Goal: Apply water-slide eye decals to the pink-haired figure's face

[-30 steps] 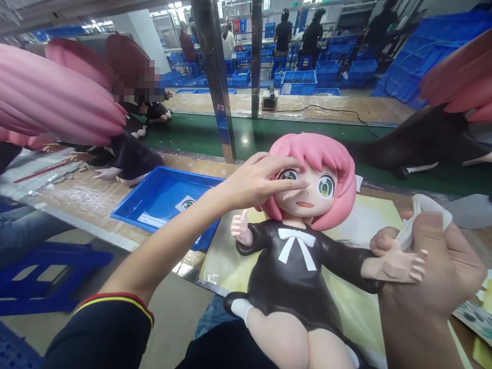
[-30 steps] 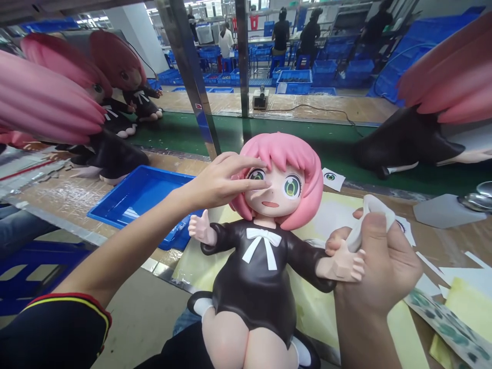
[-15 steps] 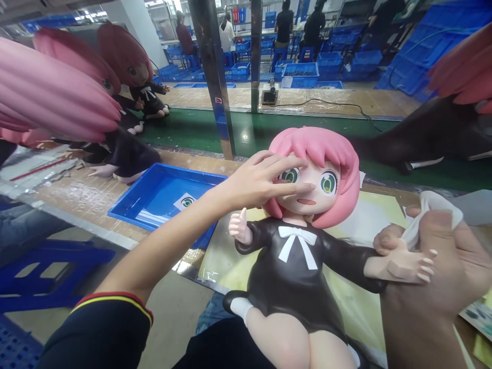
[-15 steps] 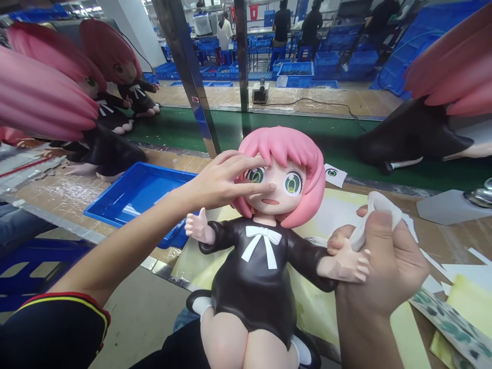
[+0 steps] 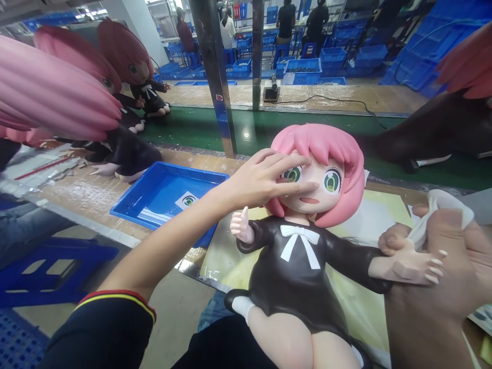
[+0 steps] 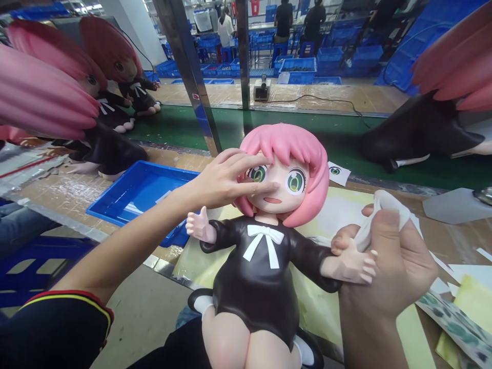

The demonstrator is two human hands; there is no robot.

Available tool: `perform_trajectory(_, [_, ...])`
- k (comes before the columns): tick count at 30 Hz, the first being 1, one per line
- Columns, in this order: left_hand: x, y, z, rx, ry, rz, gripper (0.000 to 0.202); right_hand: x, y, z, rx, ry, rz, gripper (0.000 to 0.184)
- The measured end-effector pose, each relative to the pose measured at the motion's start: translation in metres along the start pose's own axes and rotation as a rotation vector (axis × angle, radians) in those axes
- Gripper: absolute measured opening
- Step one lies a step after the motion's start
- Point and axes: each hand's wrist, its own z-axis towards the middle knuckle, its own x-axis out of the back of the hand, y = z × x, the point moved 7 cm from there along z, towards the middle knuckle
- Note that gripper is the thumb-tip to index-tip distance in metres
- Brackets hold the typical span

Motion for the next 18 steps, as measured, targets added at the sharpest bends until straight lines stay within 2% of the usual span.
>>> perform_trajectory(4, [0.004, 0.001, 0.001, -0.015, 0.045, 0.006, 0.037, -0.001, -0.001, 0.000, 0.010, 0.006, 0.018, 0.020])
perform_trajectory(13, [0.002, 0.002, 0.000, -0.005, 0.052, -0.044, 0.041, 0.000, 0.000, -0.003, -0.029, -0.026, -0.083, 0.020])
perform_trajectory(16, [0.002, -0.005, 0.000, 0.072, 0.090, -0.167, 0.039, 0.001, -0.001, -0.001, -0.005, -0.035, -0.042, 0.021])
perform_trajectory(18, [0.001, -0.017, 0.001, 0.212, 0.151, -0.268, 0.038, 0.002, 0.000, 0.000, 0.002, -0.027, -0.029, 0.021])
